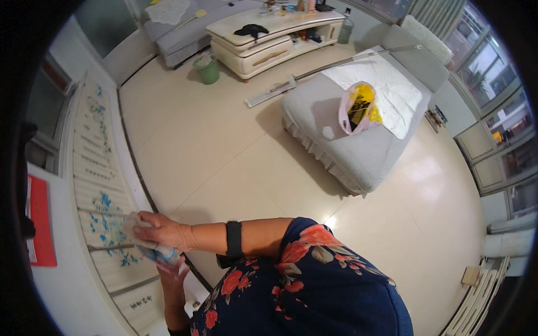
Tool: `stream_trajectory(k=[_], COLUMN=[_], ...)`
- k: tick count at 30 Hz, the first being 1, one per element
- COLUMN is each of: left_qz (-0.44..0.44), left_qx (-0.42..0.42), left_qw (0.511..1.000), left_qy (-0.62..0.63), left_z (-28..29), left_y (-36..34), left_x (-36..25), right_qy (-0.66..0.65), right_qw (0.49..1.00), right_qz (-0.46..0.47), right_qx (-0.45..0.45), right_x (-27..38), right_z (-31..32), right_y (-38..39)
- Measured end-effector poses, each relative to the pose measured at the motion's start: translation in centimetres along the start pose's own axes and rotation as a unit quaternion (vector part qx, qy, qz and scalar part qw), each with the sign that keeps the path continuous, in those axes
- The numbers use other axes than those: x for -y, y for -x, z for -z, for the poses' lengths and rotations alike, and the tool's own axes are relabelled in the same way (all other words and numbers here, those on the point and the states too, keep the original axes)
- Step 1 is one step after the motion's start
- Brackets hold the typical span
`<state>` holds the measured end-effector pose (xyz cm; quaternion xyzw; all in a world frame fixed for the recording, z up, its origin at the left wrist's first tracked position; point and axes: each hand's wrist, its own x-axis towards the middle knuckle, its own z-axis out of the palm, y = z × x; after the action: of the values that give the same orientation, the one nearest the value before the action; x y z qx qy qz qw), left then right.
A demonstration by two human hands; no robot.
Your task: The person wipes a white radiator with blue floral patterns using a cloth, then cleans the adjacent window glass and frame. The person then wipes the radiator again and finishes by picking up a mop.
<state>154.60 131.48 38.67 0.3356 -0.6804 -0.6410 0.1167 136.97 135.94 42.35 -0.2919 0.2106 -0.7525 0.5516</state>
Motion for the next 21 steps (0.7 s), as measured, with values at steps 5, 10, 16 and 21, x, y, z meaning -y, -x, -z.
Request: stream_trajectory(k=[5, 10, 16, 21], left_qz=[-0.029, -0.060, -0.028, 0.021], left_qx=[0.128, 0.109, 0.050, 0.031], left_qw=[0.989, 0.992, 0.960, 0.978], left_qy=[-0.065, -0.009, 0.275, 0.207], left_z=[-7.5, -12.2, -13.7, -13.2], left_y=[-7.9, -11.0, -15.8, -22.2], left_x=[-2.4, -3.4, -4.4, -6.2], right_qy=[0.245, 0.251, -0.004, 0.154], right_qw=[0.968, 0.960, 0.967, 0.975], right_qz=[0.046, 0.085, 0.121, 0.148], right_qx=[-0.014, -0.087, -0.224, -0.060], right_x=[7.5, 13.0, 20.2, 22.9], right_z=[6.6, 12.4, 16.1, 17.8], right_y=[2.5, 4.3, 4.5, 0.9])
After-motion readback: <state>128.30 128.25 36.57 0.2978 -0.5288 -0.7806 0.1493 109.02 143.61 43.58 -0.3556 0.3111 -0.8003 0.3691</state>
